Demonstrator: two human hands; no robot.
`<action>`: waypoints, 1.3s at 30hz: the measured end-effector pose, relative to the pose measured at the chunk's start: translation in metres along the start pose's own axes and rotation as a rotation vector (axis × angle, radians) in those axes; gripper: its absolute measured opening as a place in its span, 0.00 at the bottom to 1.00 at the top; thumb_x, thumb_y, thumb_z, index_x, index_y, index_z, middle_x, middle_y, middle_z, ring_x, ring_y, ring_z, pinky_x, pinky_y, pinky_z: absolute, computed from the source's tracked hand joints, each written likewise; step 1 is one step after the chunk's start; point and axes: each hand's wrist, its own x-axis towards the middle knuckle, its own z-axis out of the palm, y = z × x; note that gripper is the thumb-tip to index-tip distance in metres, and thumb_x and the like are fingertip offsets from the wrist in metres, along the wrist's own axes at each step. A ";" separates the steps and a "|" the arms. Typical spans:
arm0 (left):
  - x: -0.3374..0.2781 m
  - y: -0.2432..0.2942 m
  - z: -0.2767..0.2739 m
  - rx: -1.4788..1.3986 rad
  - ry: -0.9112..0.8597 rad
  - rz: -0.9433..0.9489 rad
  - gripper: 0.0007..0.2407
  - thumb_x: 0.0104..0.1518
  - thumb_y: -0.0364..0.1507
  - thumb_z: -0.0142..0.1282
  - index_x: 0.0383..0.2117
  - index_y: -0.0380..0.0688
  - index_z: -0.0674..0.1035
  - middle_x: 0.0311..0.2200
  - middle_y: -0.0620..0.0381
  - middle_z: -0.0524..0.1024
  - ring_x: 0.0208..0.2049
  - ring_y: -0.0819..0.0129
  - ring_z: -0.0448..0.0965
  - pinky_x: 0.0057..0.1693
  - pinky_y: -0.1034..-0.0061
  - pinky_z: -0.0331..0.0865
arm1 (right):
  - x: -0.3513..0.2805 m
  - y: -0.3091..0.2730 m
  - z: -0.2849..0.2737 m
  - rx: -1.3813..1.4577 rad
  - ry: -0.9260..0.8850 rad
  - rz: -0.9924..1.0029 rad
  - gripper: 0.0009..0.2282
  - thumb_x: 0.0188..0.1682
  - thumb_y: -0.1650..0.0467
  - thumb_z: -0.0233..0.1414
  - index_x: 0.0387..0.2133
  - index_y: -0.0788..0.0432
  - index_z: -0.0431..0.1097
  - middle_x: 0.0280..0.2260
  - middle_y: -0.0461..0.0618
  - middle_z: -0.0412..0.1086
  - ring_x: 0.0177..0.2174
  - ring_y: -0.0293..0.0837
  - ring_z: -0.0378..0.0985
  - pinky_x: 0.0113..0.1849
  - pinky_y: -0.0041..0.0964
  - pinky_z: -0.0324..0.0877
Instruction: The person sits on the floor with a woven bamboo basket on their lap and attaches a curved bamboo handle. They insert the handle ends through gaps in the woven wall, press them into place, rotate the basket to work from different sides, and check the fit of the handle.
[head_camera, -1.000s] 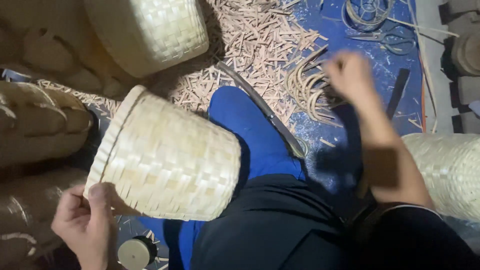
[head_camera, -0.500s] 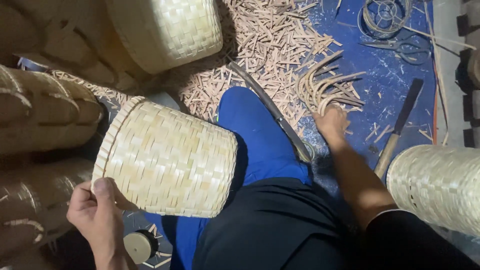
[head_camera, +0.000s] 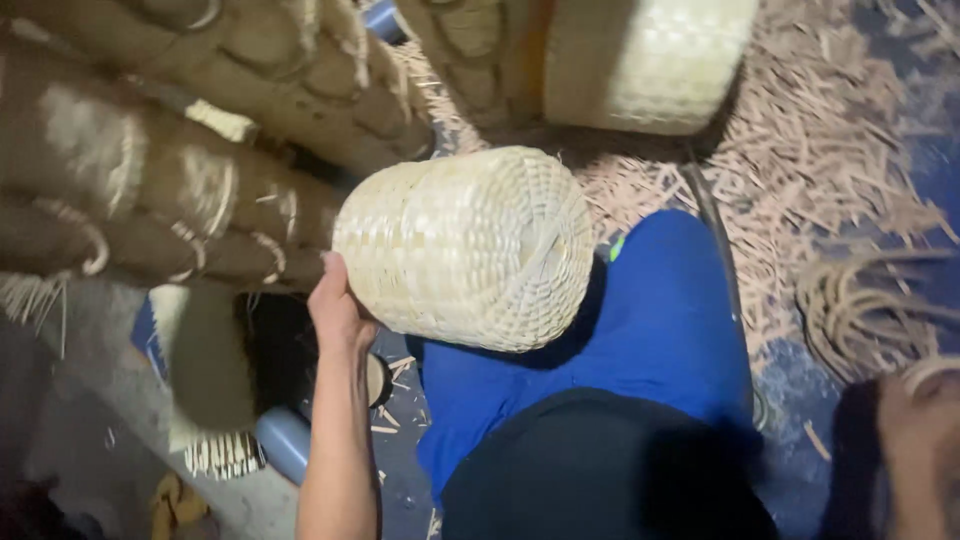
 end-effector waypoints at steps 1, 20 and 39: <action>0.005 -0.007 -0.008 -0.089 -0.001 -0.078 0.20 0.65 0.38 0.52 0.48 0.27 0.77 0.45 0.46 0.81 0.43 0.60 0.83 0.50 0.65 0.78 | -0.009 -0.023 -0.018 0.013 -0.106 -0.005 0.16 0.54 0.62 0.60 0.34 0.66 0.71 0.33 0.67 0.76 0.34 0.66 0.80 0.36 0.55 0.72; 0.013 -0.027 0.003 -0.103 0.054 -0.257 0.20 0.64 0.38 0.53 0.47 0.27 0.78 0.43 0.44 0.82 0.39 0.58 0.84 0.45 0.61 0.79 | -0.079 -0.055 0.043 0.220 -0.416 0.031 0.17 0.43 0.60 0.61 0.23 0.67 0.74 0.23 0.63 0.73 0.24 0.54 0.79 0.32 0.50 0.72; -0.007 -0.031 0.088 0.135 -0.480 -0.331 0.13 0.58 0.26 0.57 0.45 0.29 0.77 0.40 0.46 0.82 0.35 0.63 0.83 0.43 0.67 0.76 | 0.075 -0.370 -0.059 1.156 -0.717 -0.268 0.19 0.49 0.78 0.57 0.55 0.66 0.66 0.29 0.37 0.62 0.29 0.31 0.62 0.37 0.26 0.66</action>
